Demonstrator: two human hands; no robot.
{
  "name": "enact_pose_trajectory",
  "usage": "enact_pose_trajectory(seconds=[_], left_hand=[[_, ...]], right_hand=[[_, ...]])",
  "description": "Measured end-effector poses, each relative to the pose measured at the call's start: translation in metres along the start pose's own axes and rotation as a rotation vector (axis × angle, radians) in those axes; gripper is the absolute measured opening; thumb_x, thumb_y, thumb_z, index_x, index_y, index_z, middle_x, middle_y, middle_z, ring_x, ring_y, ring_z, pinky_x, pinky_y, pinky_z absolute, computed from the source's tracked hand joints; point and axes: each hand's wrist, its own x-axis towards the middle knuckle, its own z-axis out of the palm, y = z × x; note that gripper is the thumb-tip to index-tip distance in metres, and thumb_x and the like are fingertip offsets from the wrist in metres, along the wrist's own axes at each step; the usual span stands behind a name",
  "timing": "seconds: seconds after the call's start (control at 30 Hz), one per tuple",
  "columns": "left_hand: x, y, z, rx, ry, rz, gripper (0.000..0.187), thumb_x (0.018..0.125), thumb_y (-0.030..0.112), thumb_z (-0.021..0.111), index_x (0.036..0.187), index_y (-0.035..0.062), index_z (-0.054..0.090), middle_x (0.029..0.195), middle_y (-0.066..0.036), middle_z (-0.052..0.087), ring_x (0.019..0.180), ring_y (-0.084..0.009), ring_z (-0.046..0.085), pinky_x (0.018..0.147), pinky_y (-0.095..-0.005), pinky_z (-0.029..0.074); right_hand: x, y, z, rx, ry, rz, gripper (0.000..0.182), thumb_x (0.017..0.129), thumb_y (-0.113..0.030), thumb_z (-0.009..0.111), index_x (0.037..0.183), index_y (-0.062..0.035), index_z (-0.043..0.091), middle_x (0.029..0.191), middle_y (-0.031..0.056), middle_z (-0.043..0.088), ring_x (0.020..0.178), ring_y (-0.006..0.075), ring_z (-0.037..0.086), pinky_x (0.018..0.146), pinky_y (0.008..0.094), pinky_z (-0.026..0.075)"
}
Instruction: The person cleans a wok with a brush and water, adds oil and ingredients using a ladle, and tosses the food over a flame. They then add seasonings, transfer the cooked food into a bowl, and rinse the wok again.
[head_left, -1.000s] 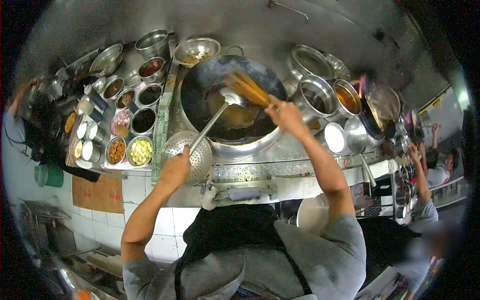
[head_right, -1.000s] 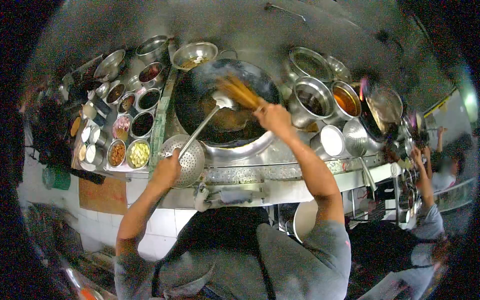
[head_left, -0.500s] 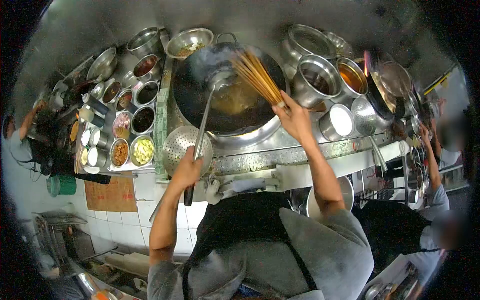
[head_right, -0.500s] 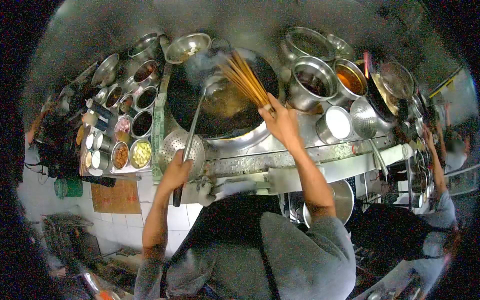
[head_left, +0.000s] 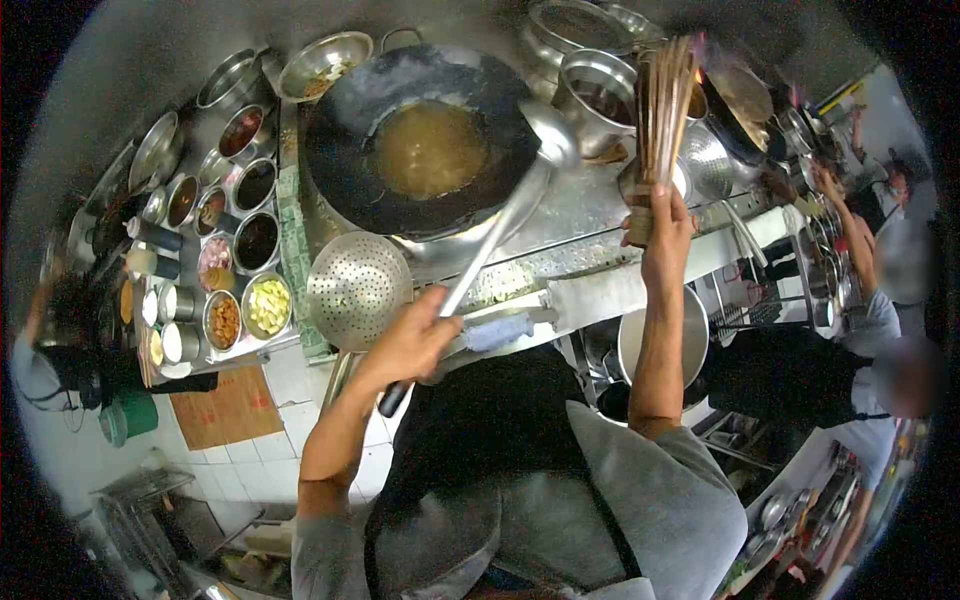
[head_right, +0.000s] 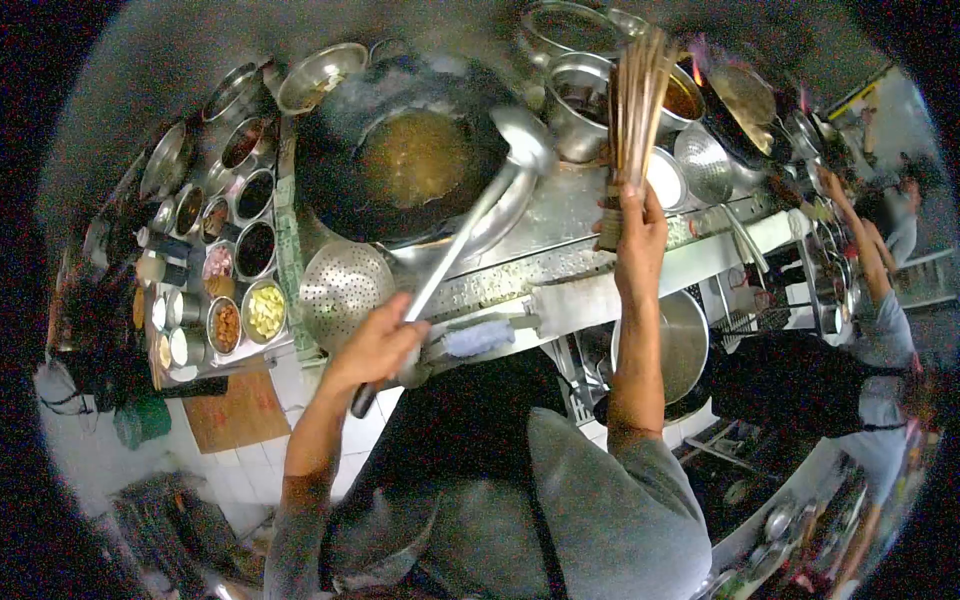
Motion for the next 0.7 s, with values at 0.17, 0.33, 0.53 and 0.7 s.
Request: enact_pose_trajectory(seconds=[0.17,0.33,0.53,0.7], left_hand=[[0.080,-0.018,0.047,-0.074,-0.195,-0.022,0.018,0.090,0.018,0.051,0.104,0.0058,0.048,0.056,0.001,0.044,0.039,-0.0083,0.042,0.033,-0.0270,0.035],[0.141,-0.064,0.138,-0.074,-0.027,0.019,0.021,0.089,0.015,0.049,0.101,-0.0008,0.042,0.059,-0.010,0.054,0.039,-0.0202,0.052,0.034,-0.0354,0.041],[0.174,-0.060,0.228,0.124,-0.116,0.042,0.045,0.090,0.030,0.051,0.105,-0.0105,0.038,0.079,-0.026,0.065,0.063,-0.0347,0.066,0.060,-0.0448,0.053],[0.198,-0.044,0.253,0.178,-0.429,-0.009,0.043,0.095,0.035,0.047,0.112,-0.0045,0.046,0.080,-0.019,0.063,0.065,-0.0262,0.064,0.064,-0.0432,0.051]], right_hand=[[-0.013,0.006,-0.017,-0.033,0.088,0.026,0.037,0.094,-0.037,0.053,0.108,-0.0027,0.057,0.080,0.0088,0.063,0.055,0.0127,0.059,0.040,0.0234,0.045],[-0.037,0.015,-0.022,0.025,0.170,0.159,0.043,0.094,-0.039,0.055,0.117,-0.0022,0.053,0.079,0.0091,0.062,0.052,0.0139,0.058,0.037,0.0237,0.044],[-0.037,0.018,-0.049,0.044,0.185,0.187,0.049,0.092,-0.039,0.058,0.123,-0.0026,0.050,0.079,0.0093,0.062,0.054,0.0136,0.058,0.039,0.0233,0.044],[-0.017,0.030,-0.069,0.092,0.194,0.230,0.045,0.087,-0.028,0.066,0.119,-0.0059,0.044,0.084,0.0112,0.062,0.058,0.0158,0.059,0.042,0.0271,0.047]])
